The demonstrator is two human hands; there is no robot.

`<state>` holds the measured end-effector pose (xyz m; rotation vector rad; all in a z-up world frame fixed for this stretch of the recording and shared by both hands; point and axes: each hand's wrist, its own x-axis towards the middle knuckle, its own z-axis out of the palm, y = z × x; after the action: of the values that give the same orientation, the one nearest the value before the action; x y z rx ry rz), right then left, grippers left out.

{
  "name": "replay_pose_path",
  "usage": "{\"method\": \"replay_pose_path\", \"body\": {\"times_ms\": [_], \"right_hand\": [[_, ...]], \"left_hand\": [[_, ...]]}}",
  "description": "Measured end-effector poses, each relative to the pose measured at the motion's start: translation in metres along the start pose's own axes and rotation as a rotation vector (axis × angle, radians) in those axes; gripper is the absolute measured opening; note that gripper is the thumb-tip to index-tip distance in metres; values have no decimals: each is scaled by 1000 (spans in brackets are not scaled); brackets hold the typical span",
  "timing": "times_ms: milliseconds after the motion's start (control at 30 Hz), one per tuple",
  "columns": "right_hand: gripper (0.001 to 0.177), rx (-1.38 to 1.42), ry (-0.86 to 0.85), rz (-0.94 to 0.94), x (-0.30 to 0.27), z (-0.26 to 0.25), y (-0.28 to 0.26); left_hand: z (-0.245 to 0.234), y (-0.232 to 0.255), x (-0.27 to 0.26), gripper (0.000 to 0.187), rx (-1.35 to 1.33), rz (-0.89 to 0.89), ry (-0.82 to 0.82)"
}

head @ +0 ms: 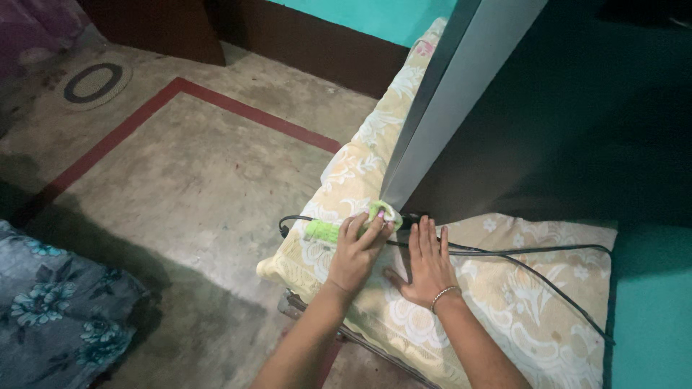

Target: The person wipes the back, side, and front screen of a television using a green cloth, then wraps the power cord around the back of the device.

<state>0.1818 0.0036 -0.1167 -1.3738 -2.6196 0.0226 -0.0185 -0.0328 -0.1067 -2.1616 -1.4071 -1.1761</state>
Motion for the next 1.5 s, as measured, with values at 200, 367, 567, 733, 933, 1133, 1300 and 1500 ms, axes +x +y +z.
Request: {"method": "replay_pose_path", "body": {"times_ms": [200, 367, 567, 733, 933, 1133, 1300, 1500], "right_hand": [[120, 45, 122, -65, -5, 9, 4], [118, 50, 129, -66, -4, 8, 5], [119, 61, 161, -79, -4, 10, 6], [117, 71, 195, -93, -5, 8, 6], [117, 96, 217, -107, -5, 6, 6], [112, 121, 291, -130, -6, 4, 3], [112, 125, 310, -154, -6, 1, 3], [117, 138, 243, -100, -5, -4, -1]], "left_hand": [[2, 2, -7, 47, 10, -14, -42], [4, 1, -11, 49, -3, -35, -90], [7, 1, -16, 47, 10, -42, -147], [7, 2, -18, 47, 14, -39, -164], [12, 4, -21, 43, -3, -71, -153], [12, 3, -20, 38, -35, -64, -115], [6, 7, -14, 34, -56, -111, -123], [7, 9, -6, 20, -89, -172, -103]]}}
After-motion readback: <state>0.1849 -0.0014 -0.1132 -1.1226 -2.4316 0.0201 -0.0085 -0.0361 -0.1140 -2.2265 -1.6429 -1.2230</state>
